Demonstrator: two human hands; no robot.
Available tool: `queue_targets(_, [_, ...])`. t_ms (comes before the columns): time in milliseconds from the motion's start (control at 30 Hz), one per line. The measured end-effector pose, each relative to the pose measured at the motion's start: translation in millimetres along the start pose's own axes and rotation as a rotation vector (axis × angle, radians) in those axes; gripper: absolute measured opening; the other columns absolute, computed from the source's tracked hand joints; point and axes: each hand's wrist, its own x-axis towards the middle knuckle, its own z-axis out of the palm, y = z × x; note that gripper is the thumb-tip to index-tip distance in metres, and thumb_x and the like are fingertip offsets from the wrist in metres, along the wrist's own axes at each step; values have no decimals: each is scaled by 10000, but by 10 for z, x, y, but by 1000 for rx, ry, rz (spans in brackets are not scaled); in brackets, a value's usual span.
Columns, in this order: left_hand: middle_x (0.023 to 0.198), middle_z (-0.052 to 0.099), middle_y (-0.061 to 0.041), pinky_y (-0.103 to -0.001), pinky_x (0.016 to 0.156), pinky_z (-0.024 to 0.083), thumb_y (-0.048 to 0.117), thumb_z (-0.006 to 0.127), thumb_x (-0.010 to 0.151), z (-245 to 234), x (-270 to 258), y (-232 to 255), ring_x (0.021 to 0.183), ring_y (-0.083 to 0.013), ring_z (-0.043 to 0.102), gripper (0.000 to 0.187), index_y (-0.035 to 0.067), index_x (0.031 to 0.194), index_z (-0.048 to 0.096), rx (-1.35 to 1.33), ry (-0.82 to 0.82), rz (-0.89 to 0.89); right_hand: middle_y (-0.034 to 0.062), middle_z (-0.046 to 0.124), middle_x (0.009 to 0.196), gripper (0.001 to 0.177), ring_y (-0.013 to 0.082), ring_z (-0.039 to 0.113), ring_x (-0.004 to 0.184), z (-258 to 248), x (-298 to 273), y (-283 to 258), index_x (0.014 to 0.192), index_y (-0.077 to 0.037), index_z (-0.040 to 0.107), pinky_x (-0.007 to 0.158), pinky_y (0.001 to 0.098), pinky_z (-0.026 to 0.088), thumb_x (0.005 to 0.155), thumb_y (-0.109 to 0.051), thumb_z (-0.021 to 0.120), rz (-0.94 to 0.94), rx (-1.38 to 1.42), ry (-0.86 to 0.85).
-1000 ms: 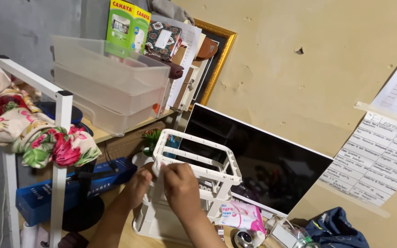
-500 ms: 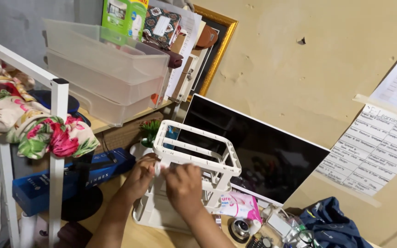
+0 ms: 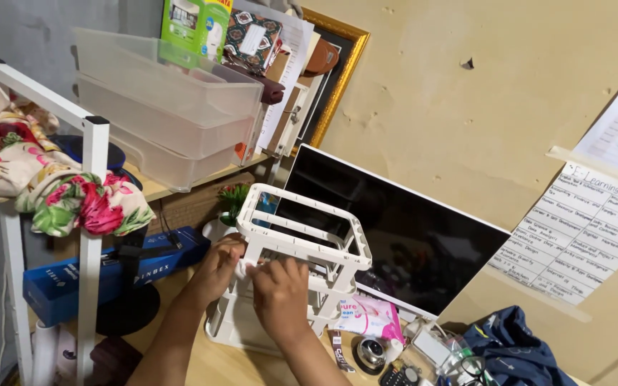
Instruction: Cleaning a white plastic desk organizer with wet wipes.
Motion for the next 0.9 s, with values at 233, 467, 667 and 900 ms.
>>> queue_targets(233, [928, 707, -126, -408, 854, 503, 597, 228, 1064, -37, 78, 214, 944, -286, 652, 788, 68, 959, 802, -47, -57, -140, 20, 681, 904, 314, 244, 572, 867, 28, -432, -59, 1037, -117, 800, 777, 393, 385, 747, -19, 733, -10, 49, -80])
queue_targets(467, [902, 708, -138, -401, 863, 503, 528, 348, 1064, -19, 99, 232, 931, -296, 661, 679, 47, 924, 807, -19, -40, -117, 26, 676, 923, 304, 234, 569, 871, 166, -305, -59, 1066, -117, 788, 799, 424, 378, 778, -42, 731, 11, -49, -50])
queue_targets(667, [863, 727, -165, -391, 765, 543, 313, 702, 919, -6, 271, 635, 841, -301, 698, 320, -2, 897, 753, 146, -46, -145, 35, 662, 976, 323, 253, 565, 930, 279, -449, -138, 1051, -104, 769, 845, 466, 382, 737, -82, 696, -47, 9, -153])
queue_targets(900, [805, 698, -164, -387, 733, 532, 297, 731, 908, 38, 243, 512, 785, -292, 671, 331, -18, 807, 714, 142, -25, -198, 32, 670, 982, 267, 254, 556, 905, 206, -218, -33, 958, -103, 746, 846, 477, 380, 699, -58, 700, -42, -88, -46])
